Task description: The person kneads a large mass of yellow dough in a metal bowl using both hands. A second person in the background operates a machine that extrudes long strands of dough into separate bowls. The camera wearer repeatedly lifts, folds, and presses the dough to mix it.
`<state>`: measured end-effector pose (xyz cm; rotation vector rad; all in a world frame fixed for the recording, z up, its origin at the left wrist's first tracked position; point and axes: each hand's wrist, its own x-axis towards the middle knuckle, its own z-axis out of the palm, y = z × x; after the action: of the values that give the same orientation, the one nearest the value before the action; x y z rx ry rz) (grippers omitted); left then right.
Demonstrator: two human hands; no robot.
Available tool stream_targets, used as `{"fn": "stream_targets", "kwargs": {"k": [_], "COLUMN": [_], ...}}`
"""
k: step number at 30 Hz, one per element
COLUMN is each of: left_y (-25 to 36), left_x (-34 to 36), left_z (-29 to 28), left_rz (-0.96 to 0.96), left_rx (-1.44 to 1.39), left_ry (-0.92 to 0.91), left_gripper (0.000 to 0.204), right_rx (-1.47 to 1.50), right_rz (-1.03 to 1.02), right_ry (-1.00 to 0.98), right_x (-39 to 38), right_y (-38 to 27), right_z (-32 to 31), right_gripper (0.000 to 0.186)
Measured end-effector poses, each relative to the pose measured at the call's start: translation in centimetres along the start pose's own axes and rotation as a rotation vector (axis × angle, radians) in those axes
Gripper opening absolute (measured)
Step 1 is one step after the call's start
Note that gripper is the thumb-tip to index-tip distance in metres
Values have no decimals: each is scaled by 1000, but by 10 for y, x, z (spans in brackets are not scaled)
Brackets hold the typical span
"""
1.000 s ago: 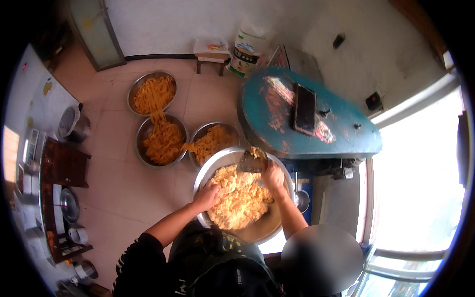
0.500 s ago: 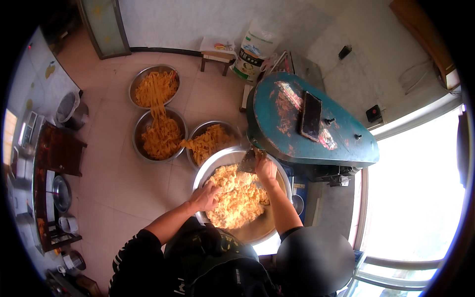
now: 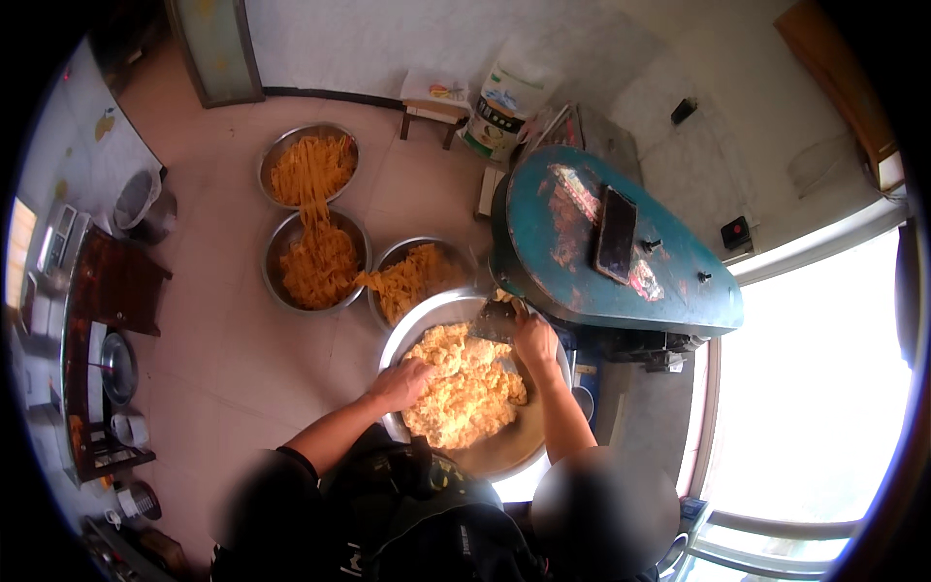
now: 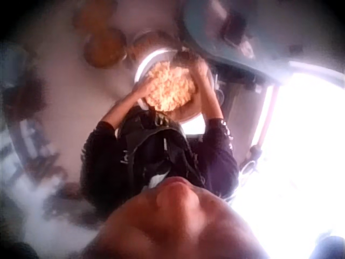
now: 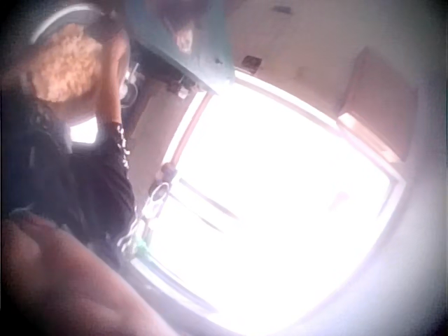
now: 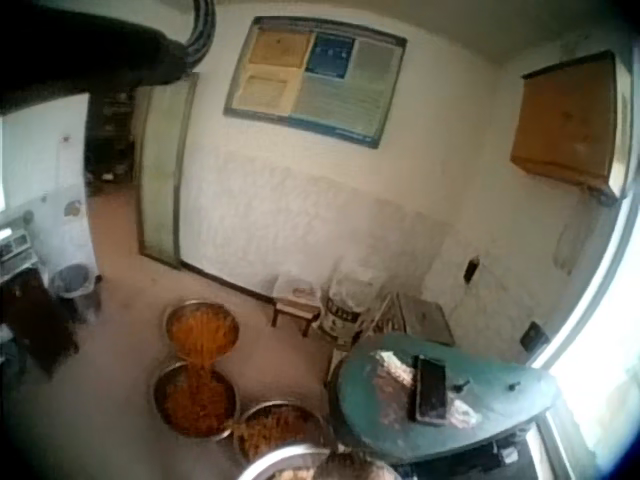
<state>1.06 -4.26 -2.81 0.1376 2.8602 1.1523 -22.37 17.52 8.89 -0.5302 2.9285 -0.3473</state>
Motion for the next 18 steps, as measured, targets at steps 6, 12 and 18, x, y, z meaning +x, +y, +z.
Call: {"fn": "stream_targets", "kwargs": {"k": [6,12,18], "left_y": [5,3,10], "left_x": [9,0,4], "left_z": [-3,-4,-12], "left_rz": [50,12,17], "left_rx": [-32,3,-30], "left_ry": [17,49,16], "left_gripper": [42,43,35], "right_rx": [17,62,40], "right_rz": [16,62,15], "right_ry": [22,122,92], "right_x": [7,-19,14], "right_y": [1,-11,5], "right_z": [28,34,43], "right_gripper": [42,46,41]}}
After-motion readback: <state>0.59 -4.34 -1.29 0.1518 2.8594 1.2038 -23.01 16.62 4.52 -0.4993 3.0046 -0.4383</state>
